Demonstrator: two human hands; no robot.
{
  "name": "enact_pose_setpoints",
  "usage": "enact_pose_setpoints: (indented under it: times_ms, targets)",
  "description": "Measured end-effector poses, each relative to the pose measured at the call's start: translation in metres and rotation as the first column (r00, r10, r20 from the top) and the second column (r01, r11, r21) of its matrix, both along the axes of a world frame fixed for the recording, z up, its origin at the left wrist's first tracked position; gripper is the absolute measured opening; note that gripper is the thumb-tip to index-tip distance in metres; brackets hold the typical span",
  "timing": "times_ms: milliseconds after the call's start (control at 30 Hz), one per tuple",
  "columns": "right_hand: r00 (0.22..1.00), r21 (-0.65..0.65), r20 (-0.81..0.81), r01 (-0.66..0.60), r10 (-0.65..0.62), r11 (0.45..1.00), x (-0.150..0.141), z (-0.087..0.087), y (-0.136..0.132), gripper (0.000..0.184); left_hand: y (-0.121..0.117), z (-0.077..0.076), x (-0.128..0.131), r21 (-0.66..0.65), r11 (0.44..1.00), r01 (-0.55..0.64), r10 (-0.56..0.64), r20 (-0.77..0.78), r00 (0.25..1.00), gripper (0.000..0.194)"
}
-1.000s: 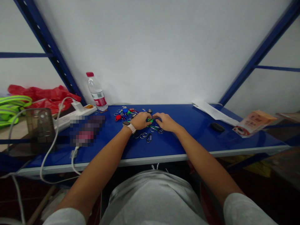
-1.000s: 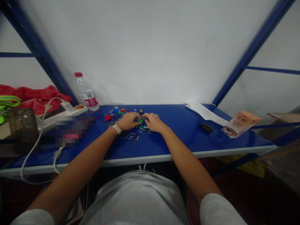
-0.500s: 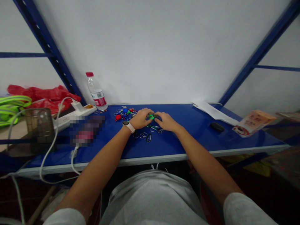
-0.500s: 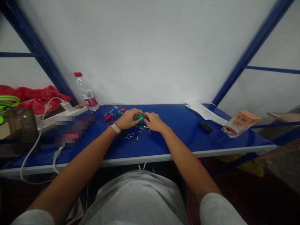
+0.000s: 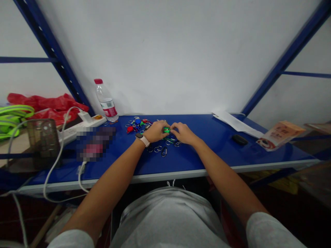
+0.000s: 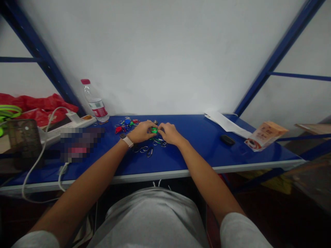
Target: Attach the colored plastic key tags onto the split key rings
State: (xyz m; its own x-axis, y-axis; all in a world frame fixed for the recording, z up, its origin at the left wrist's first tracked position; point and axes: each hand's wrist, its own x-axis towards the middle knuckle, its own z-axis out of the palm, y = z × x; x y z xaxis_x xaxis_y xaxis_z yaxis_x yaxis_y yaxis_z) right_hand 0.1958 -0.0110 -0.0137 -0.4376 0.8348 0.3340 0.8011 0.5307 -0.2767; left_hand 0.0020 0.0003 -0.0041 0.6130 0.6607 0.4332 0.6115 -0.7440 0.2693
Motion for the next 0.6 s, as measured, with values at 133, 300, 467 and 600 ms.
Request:
enact_pose_setpoints:
  times_ms: [133, 300, 467, 600]
  targets:
    - [0.994, 0.024, -0.111, -0.023, 0.025, 0.999, 0.0004, 0.0006, 0.0004, 0.019, 0.0038, 0.0004, -0.001, -0.006, 1.0, -0.026, 0.027, 0.062, 0.998, 0.025]
    - [0.979, 0.084, -0.185, -0.066, 0.081, 0.994, -0.0005, -0.0003, 0.0007, 0.021, 0.0057, -0.0011, -0.0029, -0.04, 0.996, -0.08, 0.087, 0.225, 0.971, 0.025]
    - [0.963, 0.127, -0.253, -0.062, 0.093, 0.99, -0.005, -0.0017, -0.0008, 0.023, 0.0041, 0.001, -0.005, -0.066, 0.992, -0.108, 0.122, 0.265, 0.957, 0.027]
    - [0.933, 0.157, -0.345, -0.049, 0.101, 0.986, -0.0045, -0.0014, -0.0012, 0.032, 0.0053, 0.0012, -0.0047, -0.039, 0.996, -0.081, 0.088, 0.236, 0.968, 0.031]
